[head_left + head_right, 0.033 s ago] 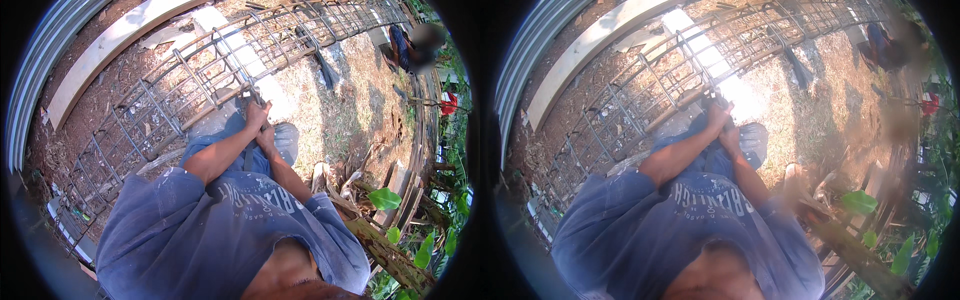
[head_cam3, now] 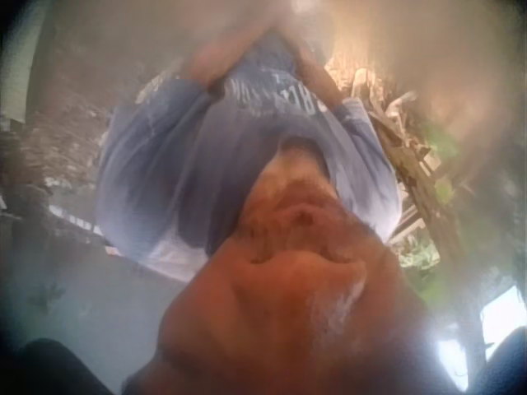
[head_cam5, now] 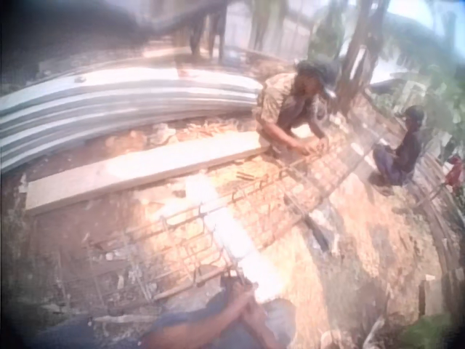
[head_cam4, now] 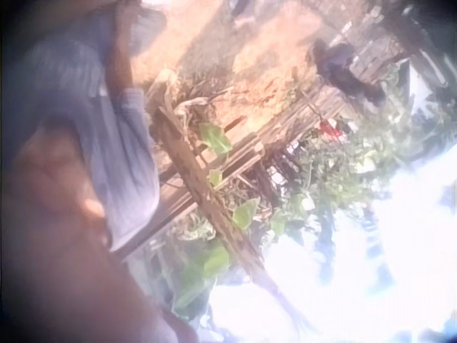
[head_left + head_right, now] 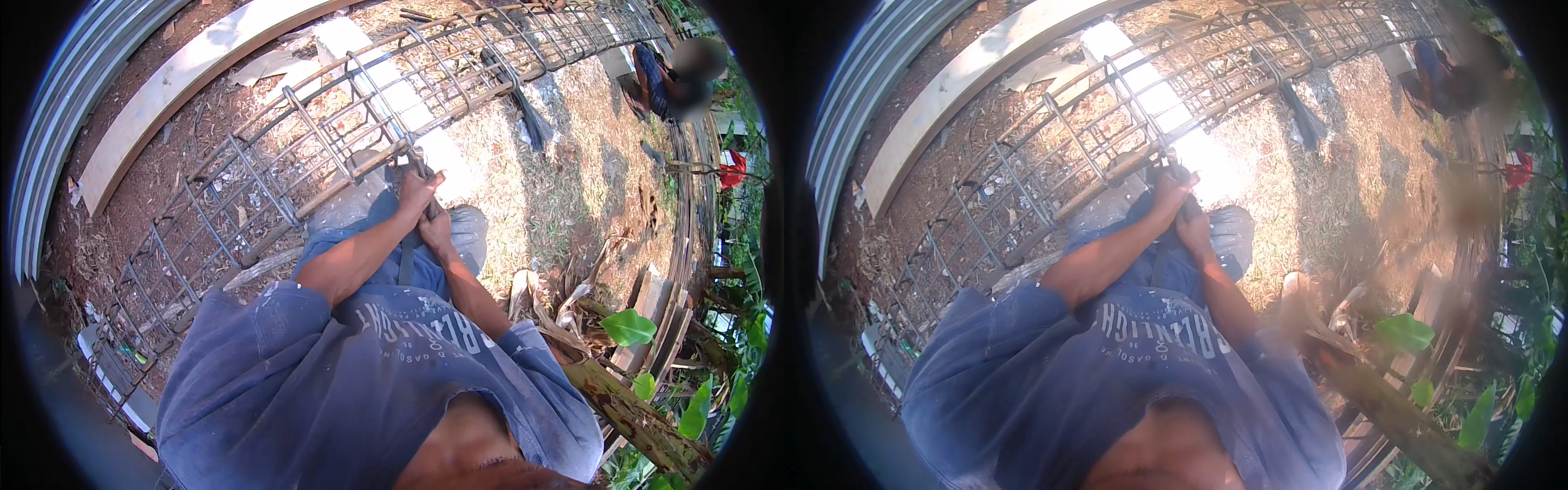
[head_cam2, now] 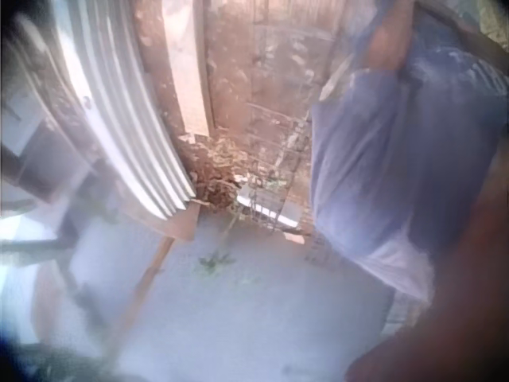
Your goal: The person sits on the ground and uses pliers to twist wire ties around intersecting rebar rods, securing a rebar mesh grid. They repeatedly pick up wire ties, wrap them around the intersections, and twist them to fasten the structure.
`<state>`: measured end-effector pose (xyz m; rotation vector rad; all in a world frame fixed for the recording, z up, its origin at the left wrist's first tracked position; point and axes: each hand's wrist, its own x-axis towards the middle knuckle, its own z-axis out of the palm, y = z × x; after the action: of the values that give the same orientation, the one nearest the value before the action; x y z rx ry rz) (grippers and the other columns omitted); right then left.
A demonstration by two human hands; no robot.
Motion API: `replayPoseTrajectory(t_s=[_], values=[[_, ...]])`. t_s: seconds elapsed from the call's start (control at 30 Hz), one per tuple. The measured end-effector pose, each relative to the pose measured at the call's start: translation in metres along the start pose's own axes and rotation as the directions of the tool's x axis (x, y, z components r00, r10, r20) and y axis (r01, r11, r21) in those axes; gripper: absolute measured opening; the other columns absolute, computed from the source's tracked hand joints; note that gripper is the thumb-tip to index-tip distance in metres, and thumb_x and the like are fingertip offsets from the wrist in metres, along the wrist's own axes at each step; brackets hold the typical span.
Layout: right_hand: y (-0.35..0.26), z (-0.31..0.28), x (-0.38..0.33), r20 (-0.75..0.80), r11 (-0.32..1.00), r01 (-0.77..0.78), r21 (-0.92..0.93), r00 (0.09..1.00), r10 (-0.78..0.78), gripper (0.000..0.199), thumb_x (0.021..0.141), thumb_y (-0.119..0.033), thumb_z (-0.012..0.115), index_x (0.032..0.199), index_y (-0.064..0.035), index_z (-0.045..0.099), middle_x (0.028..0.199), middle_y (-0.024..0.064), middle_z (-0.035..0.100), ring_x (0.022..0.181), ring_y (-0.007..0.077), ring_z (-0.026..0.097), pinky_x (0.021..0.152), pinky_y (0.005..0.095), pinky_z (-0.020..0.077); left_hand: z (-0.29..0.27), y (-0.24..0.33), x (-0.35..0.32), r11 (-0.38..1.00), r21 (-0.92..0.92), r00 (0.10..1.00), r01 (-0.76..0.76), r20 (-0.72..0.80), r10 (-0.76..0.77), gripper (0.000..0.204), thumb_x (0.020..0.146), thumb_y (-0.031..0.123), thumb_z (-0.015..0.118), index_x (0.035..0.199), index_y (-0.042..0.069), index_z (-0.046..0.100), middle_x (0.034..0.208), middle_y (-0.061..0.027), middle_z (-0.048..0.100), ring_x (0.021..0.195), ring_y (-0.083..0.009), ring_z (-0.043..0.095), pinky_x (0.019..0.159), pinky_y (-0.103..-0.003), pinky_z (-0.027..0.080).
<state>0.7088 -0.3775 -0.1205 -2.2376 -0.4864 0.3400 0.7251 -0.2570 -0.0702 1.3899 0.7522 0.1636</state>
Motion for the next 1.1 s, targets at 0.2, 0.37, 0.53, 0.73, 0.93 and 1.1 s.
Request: replayPoseTrajectory(t_s=[0.2,0.37,0.53,0.73,0.93,1.1], values=[[-0.056,-0.106,0.011,0.798,0.591,-0.682,0.431,0.593,0.103,0.045,0.089,-0.032,0.061,0.124,-0.0036,0.055,0.098,0.0156,0.067,0.079,0.0284,0.067,0.069,0.0425,0.0535,-0.019,0.036,-0.009,0.414,-0.676,0.792,0.61,0.542,-0.281,0.03,0.091,0.032,0.063,0.101,0.005,0.058,0.083,-0.0093,0.064,0.071,-0.0275,0.065,0.072,-0.044,0.054],[-0.063,-0.141,0.011,0.89,-0.011,-0.903,0.429,0.425,-0.165,0.069,0.089,-0.049,0.06,0.137,-0.0025,0.042,0.09,0.0143,0.064,0.074,0.0273,0.065,0.065,0.0428,0.0544,0.014,0.047,-0.005,0.305,-0.766,0.813,0.565,0.456,-0.361,0.029,0.099,0.031,0.047,0.079,0.011,0.048,0.061,-0.0022,0.045,0.053,-0.0229,0.049,0.059,-0.043,0.048],[-0.072,-0.2,-0.039,0.726,-0.058,-0.734,0.677,0.652,0.217,0.058,0.092,-0.051,0.055,0.119,-0.0001,0.056,0.079,0.0064,0.062,0.067,0.0226,0.063,0.063,0.0374,0.0515,0.046,0.067,-0.006,0.375,-0.812,0.825,0.447,0.212,-0.524,0.027,0.096,0.025,0.045,0.072,0.013,0.041,0.056,-0.0007,0.036,0.047,-0.0191,0.039,0.053,-0.039,0.042],[-0.135,-0.279,0.046,-0.087,0.611,-0.168,-0.774,0.983,0.161,0.067,0.094,-0.064,0.038,0.082,-0.0044,0.067,0.063,0.0086,0.063,0.062,0.0278,0.062,0.055,0.0428,0.0452,0.05,0.09,0.008,0.394,-0.792,0.667,0.466,0.022,-0.745,0.019,0.089,0.018,0.044,0.076,0.005,0.048,0.06,-0.0072,0.043,0.049,-0.0205,0.043,0.048,-0.041,0.043],[-0.123,-0.193,0.038,0.501,0.817,0.027,-0.576,0.802,0.327,0.098,0.072,-0.062,0.071,0.136,0.0072,0.044,0.13,0.029,0.053,0.123,0.0376,0.051,0.104,0.0444,0.0385,0.058,0.073,0.011,0.573,-0.609,0.649,0.548,-0.122,-0.751,0.023,0.084,0.022,0.058,0.075,0.0,0.056,0.064,-0.0078,0.05,0.045,-0.0165,0.042,0.041,-0.036,0.034],[-0.076,-0.138,0.02,0.635,0.825,-0.519,-0.223,0.565,0.527,0.052,0.094,-0.041,0.055,0.114,0.0063,0.057,0.091,0.0187,0.069,0.073,0.0284,0.069,0.066,0.0377,0.0543,0.03,0.083,-0.025,0.744,-0.43,0.769,0.512,-0.158,-0.62,0.03,0.079,0.026,0.07,0.075,0.0,0.056,0.061,-0.0048,0.048,0.043,-0.0135,0.038,0.038,-0.033,0.03]])
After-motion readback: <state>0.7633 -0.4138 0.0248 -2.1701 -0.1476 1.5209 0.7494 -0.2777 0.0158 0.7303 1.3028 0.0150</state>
